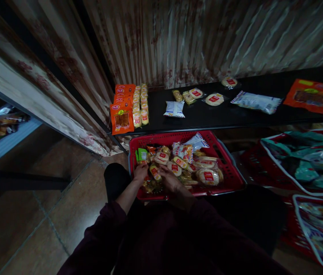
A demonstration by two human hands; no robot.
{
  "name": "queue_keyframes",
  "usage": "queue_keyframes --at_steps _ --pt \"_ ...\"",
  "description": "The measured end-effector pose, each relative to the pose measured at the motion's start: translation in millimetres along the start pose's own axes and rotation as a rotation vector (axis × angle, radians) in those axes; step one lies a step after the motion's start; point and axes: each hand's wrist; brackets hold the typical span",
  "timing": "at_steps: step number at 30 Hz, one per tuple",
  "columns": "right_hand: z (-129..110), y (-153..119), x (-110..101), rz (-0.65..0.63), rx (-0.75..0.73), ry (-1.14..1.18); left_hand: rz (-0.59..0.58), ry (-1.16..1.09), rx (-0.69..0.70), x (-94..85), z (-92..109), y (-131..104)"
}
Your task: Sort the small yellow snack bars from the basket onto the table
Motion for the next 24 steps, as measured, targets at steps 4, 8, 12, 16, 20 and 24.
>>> queue_keyframes --at_steps 4,8,12,16,20,24 --pt "0.6 1.4 0.2 -0.012 0.015 -0.090 -0.032 -0.313 0.053 18.2 6.1 0.9" --pt "0.6 1.1 -0.7 -0.025 0.028 -0.150 -0.027 -0.419 0.069 30.5 9.8 5.0" --pt "3.6 3.3 -3.5 -0.048 0.022 -0.078 -0.033 -0.442 0.055 29.3 4.1 7.5" --pt "10.5 11.6 -9.3 -0.087 -0.008 0.055 -0.093 -0.457 0.098 26.1 -0.7 6.6" --pt "15.3 19.5 -17.8 -0.020 -0.039 0.112 -0.099 -0.514 0.195 24.8 -2.7 10.2" --pt "13.7 21.6 -25.4 0.029 -0.050 0.165 0.153 -0.477 0.207 21.2 -10.5 18.2"
Point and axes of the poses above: each hand's wrist, its own y-axis towards the middle knuckle, its own x-axis out of the palm, z = x × y, and after that the axes turned 12 degrees about -z, right-handed
